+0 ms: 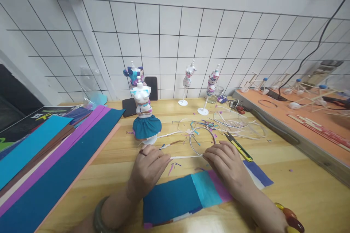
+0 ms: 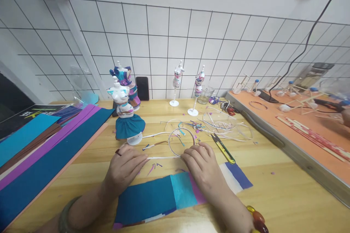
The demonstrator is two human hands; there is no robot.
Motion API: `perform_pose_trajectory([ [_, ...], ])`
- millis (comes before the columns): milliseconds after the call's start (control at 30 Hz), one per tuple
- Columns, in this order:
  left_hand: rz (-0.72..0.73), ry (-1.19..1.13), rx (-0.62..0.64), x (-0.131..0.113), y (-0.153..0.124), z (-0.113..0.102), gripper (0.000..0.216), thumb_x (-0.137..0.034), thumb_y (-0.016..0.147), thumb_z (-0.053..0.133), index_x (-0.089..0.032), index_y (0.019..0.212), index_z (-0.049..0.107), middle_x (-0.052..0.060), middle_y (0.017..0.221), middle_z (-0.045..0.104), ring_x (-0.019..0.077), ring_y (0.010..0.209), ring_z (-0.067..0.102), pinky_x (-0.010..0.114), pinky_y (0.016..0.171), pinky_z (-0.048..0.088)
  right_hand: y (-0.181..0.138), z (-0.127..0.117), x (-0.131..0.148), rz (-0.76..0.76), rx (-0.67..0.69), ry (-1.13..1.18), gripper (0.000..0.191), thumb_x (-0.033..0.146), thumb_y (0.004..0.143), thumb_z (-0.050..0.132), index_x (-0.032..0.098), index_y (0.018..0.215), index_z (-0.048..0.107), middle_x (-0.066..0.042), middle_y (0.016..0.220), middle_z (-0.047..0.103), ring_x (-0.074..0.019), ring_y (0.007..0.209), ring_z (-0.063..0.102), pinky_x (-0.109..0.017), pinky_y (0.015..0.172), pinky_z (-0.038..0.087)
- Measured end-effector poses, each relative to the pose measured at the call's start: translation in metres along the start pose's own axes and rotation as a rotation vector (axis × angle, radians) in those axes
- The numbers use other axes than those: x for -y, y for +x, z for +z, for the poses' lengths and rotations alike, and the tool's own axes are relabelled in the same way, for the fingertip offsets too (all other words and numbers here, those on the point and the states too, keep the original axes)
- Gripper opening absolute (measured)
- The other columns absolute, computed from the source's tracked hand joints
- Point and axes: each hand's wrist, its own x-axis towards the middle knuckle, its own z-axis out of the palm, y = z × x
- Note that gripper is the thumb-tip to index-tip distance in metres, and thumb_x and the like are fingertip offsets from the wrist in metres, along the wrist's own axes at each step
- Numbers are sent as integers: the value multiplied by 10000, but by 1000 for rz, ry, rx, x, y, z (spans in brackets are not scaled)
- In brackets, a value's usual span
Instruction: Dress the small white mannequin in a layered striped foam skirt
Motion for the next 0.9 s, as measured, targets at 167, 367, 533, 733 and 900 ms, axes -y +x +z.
perform_pose_trajectory([
  [167, 41, -9, -83, -3, 6, -3, 237, -78, 809, 539, -173, 1024, 568, 18, 682, 643, 142, 629, 565, 304, 619, 414, -1, 0, -2, 21, -16, -18, 243, 155, 930, 345, 176, 973, 583, -72, 901, 647, -189, 858, 546, -422, 872, 341],
  [367, -39, -26, -122, -2, 2, 0, 422, -90, 802, 568, -151, 1206, 459, 39, 735, 651, 148, 667, 567, 332, 687, 454, -1, -1, -3, 27, -29, -5, 237, 151, 931, 345, 180, 977, 575, -75, 904, 648, -194, 859, 538, -426, 869, 333],
  [533, -31, 8, -88, 2, -3, -1, 392, -78, 786, 587, -187, 1149, 485, 43, 802, 673, 168, 765, 592, 339, 723, 459, -3, -2, -4, 30, -79, -2, 205, 144, 925, 364, 169, 987, 558, -79, 900, 648, -203, 865, 537, -444, 864, 330],
  [733, -7, -51, -94, 1, 3, -6, 240, -49, 808, 521, -210, 976, 578, 46, 863, 695, 185, 830, 595, 367, 735, 453, -6, -2, -9, 31, -140, -40, 135, 134, 867, 501, 185, 979, 556, -64, 879, 660, -196, 854, 560, -422, 846, 359],
  [900, -34, -53, -114, 1, 4, -7, 178, -65, 807, 531, -202, 897, 600, 43, 859, 707, 178, 822, 603, 360, 738, 450, -3, -2, -8, 30, -155, -40, 107, 139, 857, 518, 192, 935, 568, -53, 856, 673, -183, 832, 584, -411, 848, 370],
])
